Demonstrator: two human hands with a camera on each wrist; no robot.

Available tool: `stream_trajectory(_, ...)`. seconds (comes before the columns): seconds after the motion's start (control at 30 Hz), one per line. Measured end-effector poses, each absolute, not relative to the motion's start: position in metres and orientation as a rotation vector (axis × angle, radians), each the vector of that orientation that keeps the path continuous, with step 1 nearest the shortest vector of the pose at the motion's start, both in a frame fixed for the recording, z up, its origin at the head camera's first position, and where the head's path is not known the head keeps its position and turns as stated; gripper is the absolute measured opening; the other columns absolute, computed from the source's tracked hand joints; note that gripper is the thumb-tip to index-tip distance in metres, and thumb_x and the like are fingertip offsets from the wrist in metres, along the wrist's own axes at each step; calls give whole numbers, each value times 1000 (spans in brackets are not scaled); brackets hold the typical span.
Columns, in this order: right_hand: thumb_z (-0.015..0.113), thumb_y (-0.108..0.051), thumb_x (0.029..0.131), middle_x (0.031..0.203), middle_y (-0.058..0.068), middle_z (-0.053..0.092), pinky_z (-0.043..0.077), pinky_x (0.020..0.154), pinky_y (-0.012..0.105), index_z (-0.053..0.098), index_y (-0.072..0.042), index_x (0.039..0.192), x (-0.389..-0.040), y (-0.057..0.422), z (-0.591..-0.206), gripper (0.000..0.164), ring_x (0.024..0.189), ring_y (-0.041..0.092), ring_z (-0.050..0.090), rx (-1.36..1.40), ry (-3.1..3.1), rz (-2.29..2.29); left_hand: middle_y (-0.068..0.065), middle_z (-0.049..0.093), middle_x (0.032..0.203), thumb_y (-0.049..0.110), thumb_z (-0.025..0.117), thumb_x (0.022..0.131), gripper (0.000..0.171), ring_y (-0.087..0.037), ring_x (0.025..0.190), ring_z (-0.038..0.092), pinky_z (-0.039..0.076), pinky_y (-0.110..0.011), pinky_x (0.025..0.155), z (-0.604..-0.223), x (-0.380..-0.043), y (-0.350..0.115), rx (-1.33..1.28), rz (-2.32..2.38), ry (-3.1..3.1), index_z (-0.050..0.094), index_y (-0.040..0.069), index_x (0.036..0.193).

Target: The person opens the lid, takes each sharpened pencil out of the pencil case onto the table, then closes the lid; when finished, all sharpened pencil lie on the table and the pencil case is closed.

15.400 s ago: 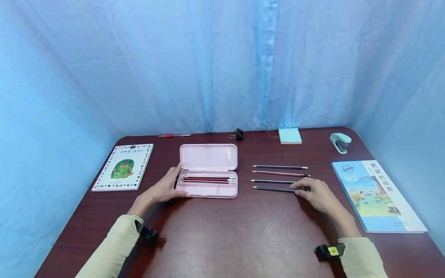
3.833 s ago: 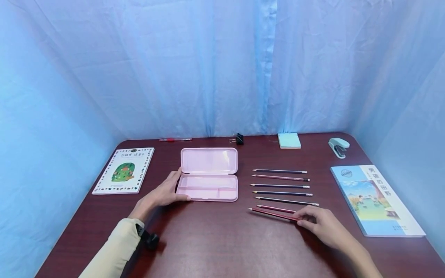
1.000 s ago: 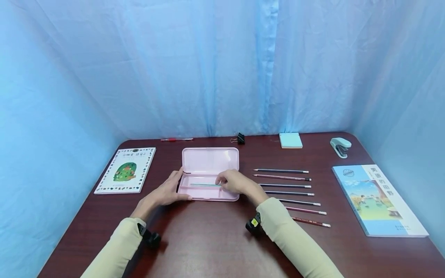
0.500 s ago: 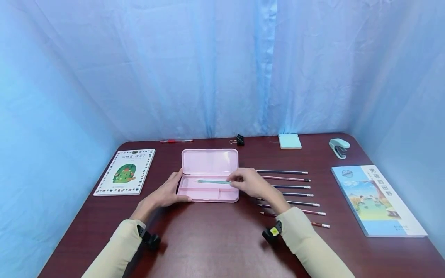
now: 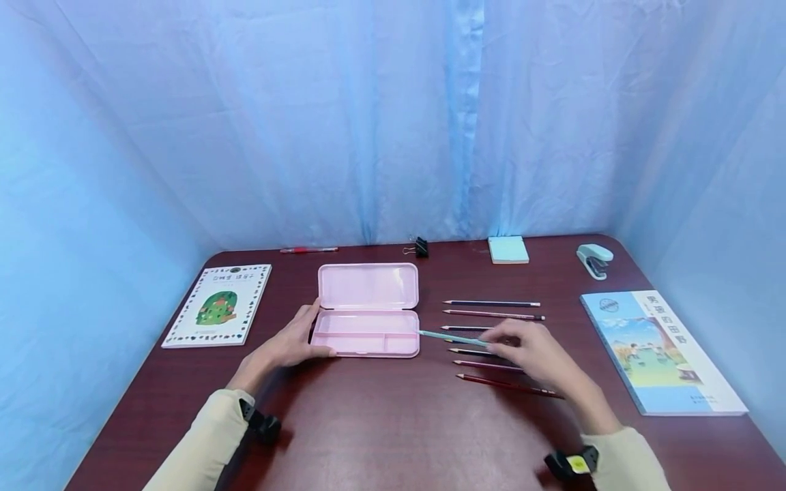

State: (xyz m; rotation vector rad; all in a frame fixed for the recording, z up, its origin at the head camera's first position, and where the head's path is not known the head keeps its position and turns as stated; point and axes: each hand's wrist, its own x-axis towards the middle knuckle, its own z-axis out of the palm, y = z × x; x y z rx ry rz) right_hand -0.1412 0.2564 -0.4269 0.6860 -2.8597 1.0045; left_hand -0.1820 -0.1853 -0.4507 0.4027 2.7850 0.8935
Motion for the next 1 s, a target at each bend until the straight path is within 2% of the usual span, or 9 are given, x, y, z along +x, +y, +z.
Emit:
stream_trajectory(0.23,65,-27,86,94,-15,64,44,67,22,69,-32,96,-101,296,-438,12,84,0,55,541,-2916,1016,-13,26,143,43,77,69,112,-25,127,33,29,-42,104,-451,-182,-185,387,891,2770,6,9,149)
stream_trajectory(0.47,68,-23,83,93,-16,64,42,66,16,69,-33,94,-74,308,-447,15,86,-3,54,497,-2900,997,-13,26,143,42,78,68,113,-25,128,32,28,-42,104,-450,-182,-185,389,903,2768,6,9,149)
stream_trajectory(0.6,71,-18,80,91,-17,64,42,66,14,69,-32,92,-66,309,-452,19,85,-4,55,517,-2867,979,-13,26,142,43,78,68,113,-25,127,33,29,-42,104,-451,-183,-185,385,893,2768,6,9,149)
stream_trajectory(0.8,71,-17,79,89,-19,63,45,64,19,69,-33,91,-64,310,-460,20,81,-3,56,498,-2909,934,-13,25,143,43,78,69,113,-25,128,31,27,-42,105,-449,-182,-185,372,892,2760,5,11,149)
stream_trajectory(1.0,72,-16,78,89,-19,62,45,66,19,68,-35,90,-67,312,-464,22,82,-3,55,445,-2924,879,-13,25,143,44,78,69,114,-25,127,32,28,-42,105,-448,-182,-185,383,897,2755,5,11,149)
